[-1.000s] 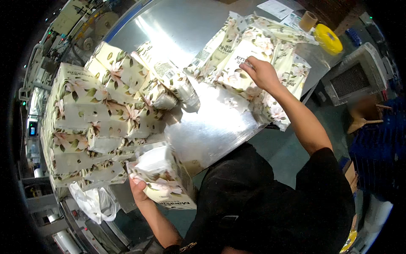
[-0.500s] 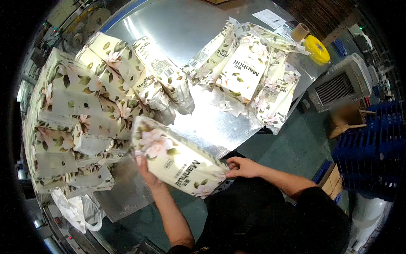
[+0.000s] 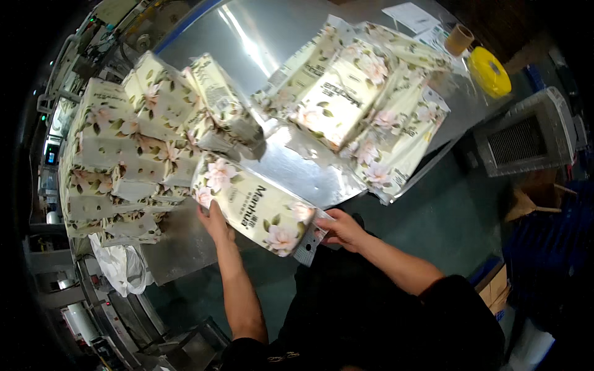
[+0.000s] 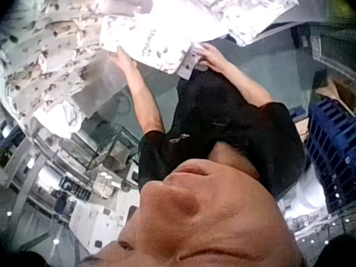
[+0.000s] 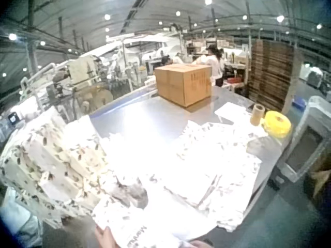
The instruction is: The person places a stack of paper onto a conveyor belt and then wraps other stacks into floral-patterned packaging by hand on a metal table.
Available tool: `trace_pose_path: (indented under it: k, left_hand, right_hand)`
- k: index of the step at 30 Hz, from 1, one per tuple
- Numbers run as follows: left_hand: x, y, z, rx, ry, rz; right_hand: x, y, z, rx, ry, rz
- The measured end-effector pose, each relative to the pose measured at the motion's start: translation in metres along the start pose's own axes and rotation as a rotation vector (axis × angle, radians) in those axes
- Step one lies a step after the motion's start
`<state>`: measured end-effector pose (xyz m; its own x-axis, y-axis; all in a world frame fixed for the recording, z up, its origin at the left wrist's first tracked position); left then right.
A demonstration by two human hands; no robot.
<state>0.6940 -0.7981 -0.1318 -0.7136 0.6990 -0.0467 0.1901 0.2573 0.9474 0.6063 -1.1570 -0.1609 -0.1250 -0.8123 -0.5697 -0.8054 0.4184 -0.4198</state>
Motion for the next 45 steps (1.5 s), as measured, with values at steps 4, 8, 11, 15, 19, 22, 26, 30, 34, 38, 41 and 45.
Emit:
trace_pose_path:
  k: [4,8,11,15,19,22,26,30,34,38,41,45]
  left_hand:
    - [-0.007,-0.005,-0.084,-0.006,-0.138,0.204]
    - [-0.024,-0.021,-0.175,0.229,-0.219,0.237]
    - [-0.037,-0.022,-0.206,0.037,-0.181,0.328]
    - [-0.074,-0.004,-0.235,-0.349,-0.345,0.576]
    - [-0.122,-0.016,-0.266,-0.216,-0.573,0.564]
    - [-0.134,-0.027,-0.270,-0.188,-0.634,0.695]
    - [-0.132,-0.046,-0.260,-0.191,-0.587,0.712]
    - [-0.148,-0.049,-0.266,-0.173,-0.584,0.698]
    - [-0.152,-0.063,-0.252,-0.655,-0.507,1.185]
    - [-0.145,-0.075,-0.234,-0.537,-0.360,1.250]
    - [-0.154,-0.072,-0.230,-0.527,-0.350,1.304]
    - [-0.163,-0.075,-0.226,-0.532,-0.336,1.334]
  right_hand:
    - [-0.007,0.035,0.004,-0.076,-0.172,-0.034]
    - [-0.007,-0.022,0.010,0.071,-0.090,0.201]
    - [0.012,-0.043,0.020,0.125,-0.064,0.229]
    - [0.019,-0.044,0.007,0.046,-0.149,0.192]
    - [0.007,-0.050,-0.011,0.076,-0.179,0.213]
    - [0.017,-0.034,0.014,0.115,-0.129,0.161]
    - [0.014,-0.035,0.013,0.119,-0.126,0.301]
    - [0.021,-0.032,0.020,0.096,-0.159,0.308]
    - [0.025,-0.024,0.019,0.159,-0.150,0.268]
    - [0.042,-0.054,-0.050,0.106,-0.151,0.132]
    - [0.074,-0.059,-0.089,0.146,-0.160,0.045]
    - [0.105,-0.090,-0.162,0.175,-0.165,-0.051]
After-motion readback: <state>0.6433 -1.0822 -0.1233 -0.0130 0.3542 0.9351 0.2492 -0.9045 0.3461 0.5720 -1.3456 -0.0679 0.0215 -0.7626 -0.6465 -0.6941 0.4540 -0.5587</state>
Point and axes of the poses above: each hand's wrist, its own z-axis towards the middle knuckle, its own x-axis out of the back of the hand, y = z × x, the point moved 6 cm from there along z, towards the middle knuckle, and after that the axes turned 5 degrees about z, right-handed, at the moved point
